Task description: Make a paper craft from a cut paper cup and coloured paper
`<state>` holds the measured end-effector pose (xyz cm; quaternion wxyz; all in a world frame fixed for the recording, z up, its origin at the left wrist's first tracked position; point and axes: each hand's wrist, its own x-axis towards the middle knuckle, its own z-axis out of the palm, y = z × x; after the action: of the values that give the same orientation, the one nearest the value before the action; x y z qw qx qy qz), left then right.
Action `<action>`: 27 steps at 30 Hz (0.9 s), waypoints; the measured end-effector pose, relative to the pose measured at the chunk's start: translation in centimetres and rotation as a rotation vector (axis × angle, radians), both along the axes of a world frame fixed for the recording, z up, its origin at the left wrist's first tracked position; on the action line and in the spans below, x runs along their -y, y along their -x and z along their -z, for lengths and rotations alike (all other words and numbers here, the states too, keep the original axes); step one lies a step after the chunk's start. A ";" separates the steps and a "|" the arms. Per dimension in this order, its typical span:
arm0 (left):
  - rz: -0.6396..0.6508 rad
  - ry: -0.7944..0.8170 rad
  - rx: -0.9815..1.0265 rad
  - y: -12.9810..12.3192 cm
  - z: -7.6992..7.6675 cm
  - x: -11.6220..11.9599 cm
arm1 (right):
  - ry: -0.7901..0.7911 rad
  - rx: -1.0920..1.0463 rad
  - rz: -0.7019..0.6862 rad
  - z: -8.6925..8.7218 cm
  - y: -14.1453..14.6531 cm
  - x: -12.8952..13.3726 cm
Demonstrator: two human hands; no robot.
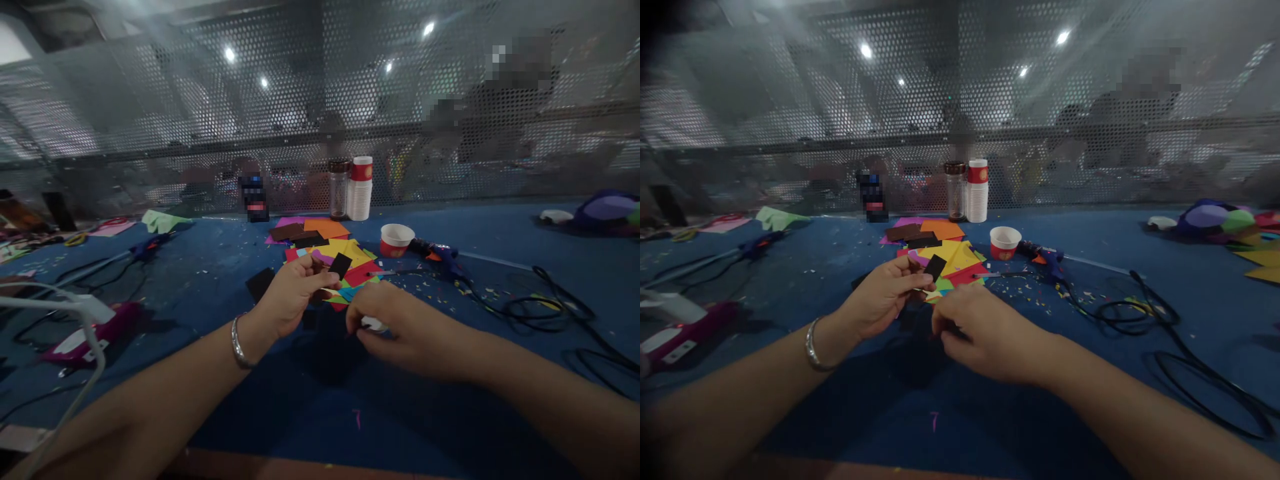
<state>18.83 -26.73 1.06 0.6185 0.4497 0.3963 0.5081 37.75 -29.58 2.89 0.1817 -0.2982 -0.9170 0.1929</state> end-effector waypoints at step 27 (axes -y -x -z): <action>0.138 -0.059 -0.068 -1.2 -0.4 1.7 | 0.434 -0.377 0.343 -0.1 -1.6 -2.3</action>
<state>20.08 -28.41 1.43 0.6247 0.5112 0.3700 0.4600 39.34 -27.24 2.94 0.3103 -0.4388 -0.7414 0.4020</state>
